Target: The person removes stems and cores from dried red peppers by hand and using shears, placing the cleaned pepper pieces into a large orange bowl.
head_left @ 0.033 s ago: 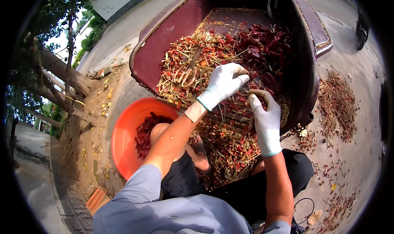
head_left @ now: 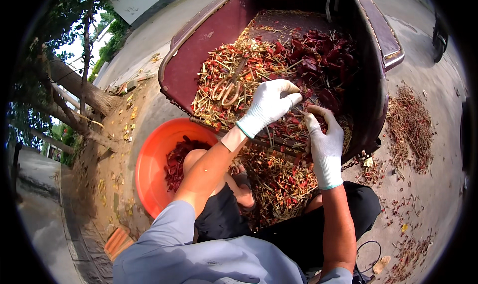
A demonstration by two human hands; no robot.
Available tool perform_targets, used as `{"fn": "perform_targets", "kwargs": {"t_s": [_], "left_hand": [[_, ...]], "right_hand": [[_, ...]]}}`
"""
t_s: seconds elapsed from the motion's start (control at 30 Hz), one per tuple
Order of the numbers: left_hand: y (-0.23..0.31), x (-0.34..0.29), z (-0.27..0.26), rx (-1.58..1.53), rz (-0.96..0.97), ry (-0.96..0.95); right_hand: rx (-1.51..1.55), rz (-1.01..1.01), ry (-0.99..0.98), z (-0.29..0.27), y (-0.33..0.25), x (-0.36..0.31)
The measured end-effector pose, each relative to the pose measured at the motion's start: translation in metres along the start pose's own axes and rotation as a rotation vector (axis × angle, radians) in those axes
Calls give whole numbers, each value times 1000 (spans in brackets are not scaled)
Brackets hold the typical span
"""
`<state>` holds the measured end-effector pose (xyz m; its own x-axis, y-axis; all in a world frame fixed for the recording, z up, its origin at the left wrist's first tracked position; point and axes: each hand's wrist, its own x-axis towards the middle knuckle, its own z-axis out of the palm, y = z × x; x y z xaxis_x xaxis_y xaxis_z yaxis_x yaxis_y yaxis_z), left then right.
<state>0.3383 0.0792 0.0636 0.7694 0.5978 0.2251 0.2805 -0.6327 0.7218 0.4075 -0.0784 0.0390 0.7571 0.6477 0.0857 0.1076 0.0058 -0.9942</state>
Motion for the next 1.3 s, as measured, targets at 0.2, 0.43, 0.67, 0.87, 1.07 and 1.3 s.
{"fn": "perform_targets", "kwargs": {"t_s": [0.2, 0.43, 0.67, 0.87, 1.07, 1.3], "left_hand": [[20, -53, -28, -106, -67, -97], [16, -73, -43, -279, -106, -155], [16, -73, -45, -350, 68, -143], [18, -75, -36, -241, 36, -80], [0, -64, -18, -1129, -330, -55], [-18, -7, -10, -479, -223, 35]], "right_hand": [[-214, -226, -61, 12, -4, -6], [-236, -253, -174, 10, -6, -6], [-170, -139, -422, 10, -8, -11], [-21, -111, -502, 14, 5, -10], [-375, -512, -325, 10, -22, -18], [-156, -322, -500, 10, -19, -23]]}}
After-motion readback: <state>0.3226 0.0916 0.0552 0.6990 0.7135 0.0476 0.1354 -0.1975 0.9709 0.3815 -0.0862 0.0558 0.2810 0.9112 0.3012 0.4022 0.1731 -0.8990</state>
